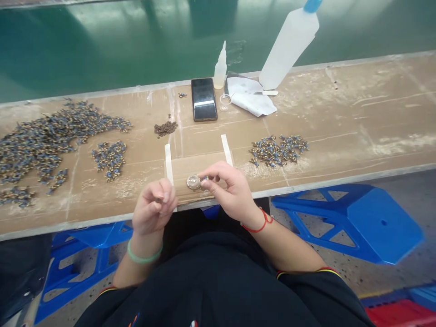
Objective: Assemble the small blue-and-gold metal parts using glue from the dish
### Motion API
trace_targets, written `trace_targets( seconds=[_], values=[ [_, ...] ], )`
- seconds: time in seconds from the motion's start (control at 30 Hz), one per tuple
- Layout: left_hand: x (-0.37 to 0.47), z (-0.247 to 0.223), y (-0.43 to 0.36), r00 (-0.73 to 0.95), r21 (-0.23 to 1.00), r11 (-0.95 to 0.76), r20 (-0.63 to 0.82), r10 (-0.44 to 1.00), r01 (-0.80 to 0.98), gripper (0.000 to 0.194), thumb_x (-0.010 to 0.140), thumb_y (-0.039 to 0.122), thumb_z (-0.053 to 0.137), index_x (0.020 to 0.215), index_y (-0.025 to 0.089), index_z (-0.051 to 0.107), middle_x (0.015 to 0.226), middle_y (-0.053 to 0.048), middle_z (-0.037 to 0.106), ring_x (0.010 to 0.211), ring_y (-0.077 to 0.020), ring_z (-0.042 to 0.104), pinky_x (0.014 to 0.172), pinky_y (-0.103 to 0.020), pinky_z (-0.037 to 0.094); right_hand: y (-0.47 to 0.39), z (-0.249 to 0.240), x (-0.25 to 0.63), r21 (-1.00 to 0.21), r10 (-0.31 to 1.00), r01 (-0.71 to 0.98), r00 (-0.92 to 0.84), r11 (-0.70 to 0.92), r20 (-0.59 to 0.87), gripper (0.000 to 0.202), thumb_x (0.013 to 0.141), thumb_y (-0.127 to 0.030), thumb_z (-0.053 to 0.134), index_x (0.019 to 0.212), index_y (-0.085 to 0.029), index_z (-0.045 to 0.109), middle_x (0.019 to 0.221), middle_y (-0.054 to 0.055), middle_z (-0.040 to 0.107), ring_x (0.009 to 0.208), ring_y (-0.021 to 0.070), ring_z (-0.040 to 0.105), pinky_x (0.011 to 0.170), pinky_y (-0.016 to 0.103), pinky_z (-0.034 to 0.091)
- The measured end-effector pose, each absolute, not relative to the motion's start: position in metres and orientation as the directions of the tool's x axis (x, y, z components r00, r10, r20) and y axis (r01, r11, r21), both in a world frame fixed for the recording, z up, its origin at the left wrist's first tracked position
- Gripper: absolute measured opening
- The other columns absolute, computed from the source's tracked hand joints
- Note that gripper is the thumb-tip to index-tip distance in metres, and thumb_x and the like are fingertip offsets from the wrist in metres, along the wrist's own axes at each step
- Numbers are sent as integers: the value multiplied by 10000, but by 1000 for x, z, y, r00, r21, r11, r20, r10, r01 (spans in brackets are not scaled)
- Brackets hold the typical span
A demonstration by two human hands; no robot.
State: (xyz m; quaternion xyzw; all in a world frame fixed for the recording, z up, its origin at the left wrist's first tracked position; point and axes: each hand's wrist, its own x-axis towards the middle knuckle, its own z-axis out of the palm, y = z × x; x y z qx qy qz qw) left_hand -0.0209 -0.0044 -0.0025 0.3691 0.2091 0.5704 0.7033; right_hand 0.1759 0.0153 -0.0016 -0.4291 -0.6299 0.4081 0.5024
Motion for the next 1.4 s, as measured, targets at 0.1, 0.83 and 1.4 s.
trace_targets(
  seconds=[0.1, 0.83, 1.4],
  values=[
    [-32, -20, -9, 85, 796, -109, 197, 977, -595, 203, 839, 345, 898, 805, 217, 744, 687, 37, 508, 497, -48, 378, 445, -170, 337, 15, -4, 181, -875, 910, 272, -226, 402, 348, 144, 989, -370, 731, 932, -259, 803, 819, 25, 779, 770, 189, 690, 738, 355, 554],
    [-30, -45, -19, -48, 846, -248, 257, 965, -473, 157, 885, 354, 872, 885, 231, 775, 759, -7, 621, 686, -135, 569, 621, -258, 443, 15, 0, 184, -652, 806, 477, -394, 590, 441, 147, 975, -157, 708, 1049, -260, 783, 869, 29, 747, 789, 198, 642, 730, 373, 495],
    [-15, -23, -18, -126, 867, -496, 488, 864, -40, 84, 942, 265, 816, 940, 216, 747, 849, -9, 721, 764, -138, 677, 693, -266, 557, -1, 12, 165, -988, 996, -148, -90, -33, -20, 193, 941, -522, 807, 925, -330, 811, 968, 13, 794, 892, 195, 732, 790, 355, 616]
  ],
)
